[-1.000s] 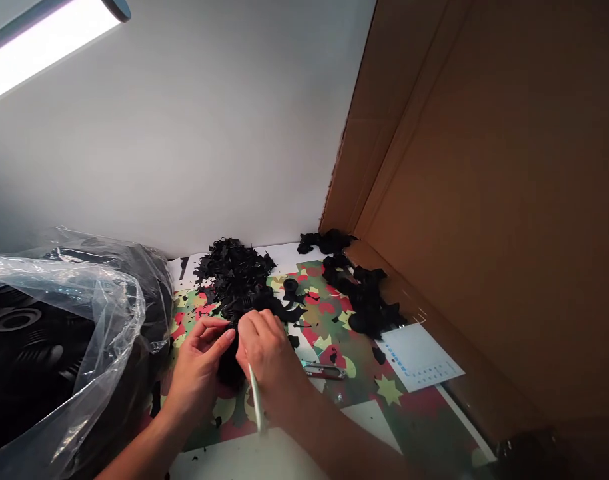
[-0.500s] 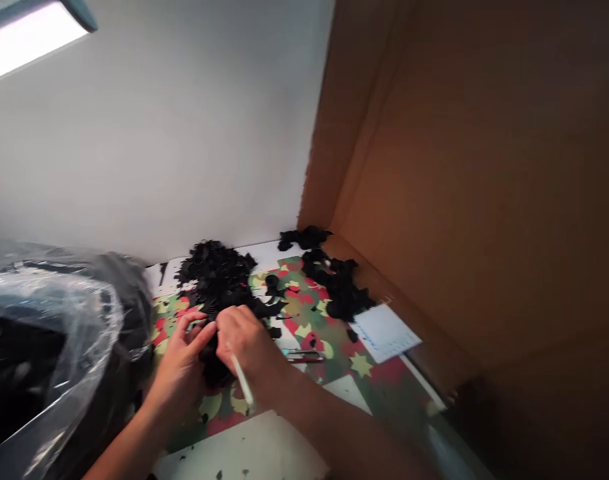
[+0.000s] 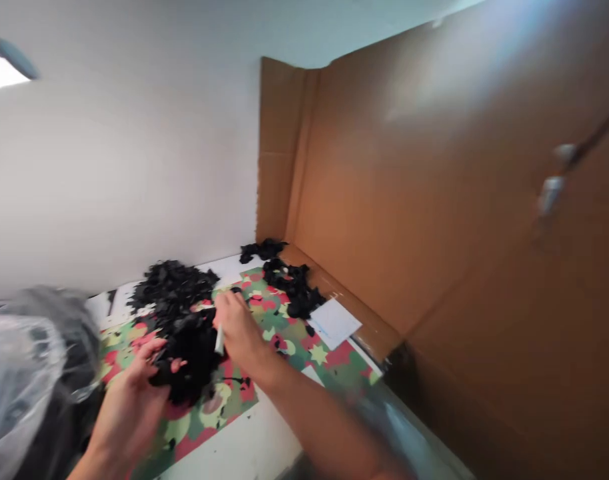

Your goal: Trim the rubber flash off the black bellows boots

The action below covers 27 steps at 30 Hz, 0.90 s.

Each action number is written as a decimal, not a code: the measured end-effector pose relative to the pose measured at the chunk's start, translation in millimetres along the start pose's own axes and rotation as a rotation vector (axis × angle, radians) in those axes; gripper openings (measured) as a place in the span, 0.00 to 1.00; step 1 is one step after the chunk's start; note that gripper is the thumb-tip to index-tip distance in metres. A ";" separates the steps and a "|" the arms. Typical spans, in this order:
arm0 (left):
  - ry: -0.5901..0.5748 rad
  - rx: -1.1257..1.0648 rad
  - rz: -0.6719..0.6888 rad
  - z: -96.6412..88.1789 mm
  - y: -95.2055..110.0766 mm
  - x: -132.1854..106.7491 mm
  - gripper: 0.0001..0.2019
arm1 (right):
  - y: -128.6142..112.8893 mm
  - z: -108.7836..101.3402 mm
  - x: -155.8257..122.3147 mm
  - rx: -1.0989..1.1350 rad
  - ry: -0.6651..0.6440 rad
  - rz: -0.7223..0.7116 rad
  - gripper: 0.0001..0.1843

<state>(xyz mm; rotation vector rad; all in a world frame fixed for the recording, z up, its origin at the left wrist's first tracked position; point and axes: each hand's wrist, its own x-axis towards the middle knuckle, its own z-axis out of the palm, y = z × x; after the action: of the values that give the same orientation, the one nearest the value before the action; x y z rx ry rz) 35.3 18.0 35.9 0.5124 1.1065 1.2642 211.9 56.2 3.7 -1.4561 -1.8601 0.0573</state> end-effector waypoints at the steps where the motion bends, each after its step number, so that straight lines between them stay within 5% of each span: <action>1: 0.016 -0.049 0.019 -2.3 -1.1 0.3 0.19 | -0.4 -0.3 -2.9 0.042 0.007 0.009 0.14; 6: -0.030 -0.016 0.126 -12.3 -9.8 3.2 0.21 | -3.5 -7.3 -14.6 0.213 -0.024 0.041 0.11; 11: -0.043 0.080 0.104 -15.7 -18.1 1.5 0.23 | -10.8 -8.7 -18.0 0.317 -0.210 0.097 0.10; 14: -0.048 0.217 0.212 -17.5 -19.9 3.6 0.21 | -15.0 -14.3 -17.0 0.360 -0.281 0.109 0.09; 20: -0.050 0.312 0.374 -20.9 -22.7 9.3 0.21 | -32.3 -26.6 -20.5 0.580 -0.038 -0.022 0.13; 27: -0.013 0.406 0.397 -17.7 -22.5 4.3 0.14 | -42.0 -13.7 -31.1 0.546 -0.116 -0.155 0.10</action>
<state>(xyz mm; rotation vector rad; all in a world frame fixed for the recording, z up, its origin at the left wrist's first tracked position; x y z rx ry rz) 30.6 11.1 8.2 1.0864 1.2991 1.3726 187.6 9.8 16.6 -0.9466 -1.8497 0.5403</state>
